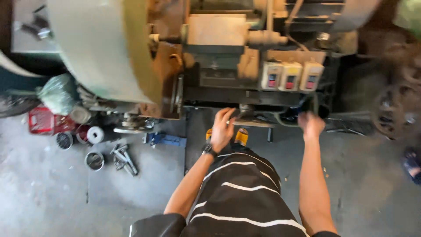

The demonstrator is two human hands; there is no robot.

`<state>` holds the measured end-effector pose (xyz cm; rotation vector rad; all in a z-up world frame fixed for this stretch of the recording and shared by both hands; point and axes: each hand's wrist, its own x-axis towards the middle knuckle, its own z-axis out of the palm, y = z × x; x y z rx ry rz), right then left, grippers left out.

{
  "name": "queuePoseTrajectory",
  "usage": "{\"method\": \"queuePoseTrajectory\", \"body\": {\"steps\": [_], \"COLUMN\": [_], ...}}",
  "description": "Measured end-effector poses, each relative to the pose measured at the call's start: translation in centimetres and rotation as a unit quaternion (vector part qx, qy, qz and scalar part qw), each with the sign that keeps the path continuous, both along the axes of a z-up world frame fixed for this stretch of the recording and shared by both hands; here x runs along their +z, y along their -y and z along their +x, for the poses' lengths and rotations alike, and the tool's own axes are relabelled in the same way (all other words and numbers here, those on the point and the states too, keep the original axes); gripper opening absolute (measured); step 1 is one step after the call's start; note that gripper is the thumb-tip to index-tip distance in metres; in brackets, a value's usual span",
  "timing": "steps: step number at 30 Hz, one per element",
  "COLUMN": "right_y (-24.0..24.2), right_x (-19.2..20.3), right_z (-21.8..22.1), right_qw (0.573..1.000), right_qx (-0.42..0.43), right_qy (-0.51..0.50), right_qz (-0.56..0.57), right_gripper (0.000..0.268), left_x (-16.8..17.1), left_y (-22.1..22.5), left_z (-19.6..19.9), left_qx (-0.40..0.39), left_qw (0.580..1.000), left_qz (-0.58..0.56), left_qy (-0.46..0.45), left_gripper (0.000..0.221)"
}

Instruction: Setting up and securing a metal gear in a lathe chuck for machining

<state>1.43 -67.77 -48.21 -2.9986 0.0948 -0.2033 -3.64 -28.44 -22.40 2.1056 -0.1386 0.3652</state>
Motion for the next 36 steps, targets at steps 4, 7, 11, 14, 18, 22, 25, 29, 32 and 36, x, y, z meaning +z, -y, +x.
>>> {"method": "queuePoseTrajectory", "body": {"steps": [4,7,11,14,18,22,25,29,32,36], "right_y": [-7.8,-10.9,-13.5,-14.4,-14.3,-13.5,-13.3,-16.3,-22.3,-29.7], "right_x": [5.3,7.2,8.8,10.4,8.2,6.9,8.8,14.4,15.7,14.6], "right_z": [-6.7,-8.6,-8.7,-8.1,-8.1,-8.3,-9.1,-10.2,-10.8,-9.4], "right_qw": [0.661,0.659,0.640,0.667,0.688,0.700,0.727,0.764,0.732,0.683], "right_qx": [-0.383,-0.351,-0.348,-0.324,-0.301,-0.310,-0.290,-0.229,-0.194,-0.163], "right_qy": [-0.217,-0.307,-0.324,-0.359,-0.372,-0.361,-0.355,-0.370,-0.388,-0.409], "right_qz": [0.607,0.590,0.603,0.566,0.545,0.533,0.511,0.477,0.525,0.583], "right_gripper": [0.045,0.058,0.051,0.061,0.059,0.051,0.048,0.043,0.035,0.019], "left_x": [-3.0,-4.2,-2.3,-2.6,-2.7,-2.7,-3.1,-3.1,-2.6,-2.4], "left_y": [-10.6,-18.5,-25.1,-26.6,-27.4,-27.8,-28.1,-28.2,-28.0,-27.8], "left_z": [-8.0,-12.1,-13.3,-13.0,-12.5,-12.0,-12.0,-12.3,-12.3,-12.2], "left_qx": [0.203,0.330,0.437,0.441,0.421,0.418,0.412,0.402,0.397,0.396], "left_qw": [0.973,0.925,0.858,0.842,0.840,0.840,0.844,0.859,0.864,0.866], "left_qz": [0.083,0.174,0.237,0.200,0.171,0.174,0.181,0.161,0.156,0.151], "left_qy": [-0.074,-0.066,-0.127,-0.238,-0.297,-0.299,-0.291,-0.273,-0.267,-0.267], "left_gripper": [0.025,0.029,0.052,0.081,0.092,0.085,0.083,0.082,0.081,0.080]}}
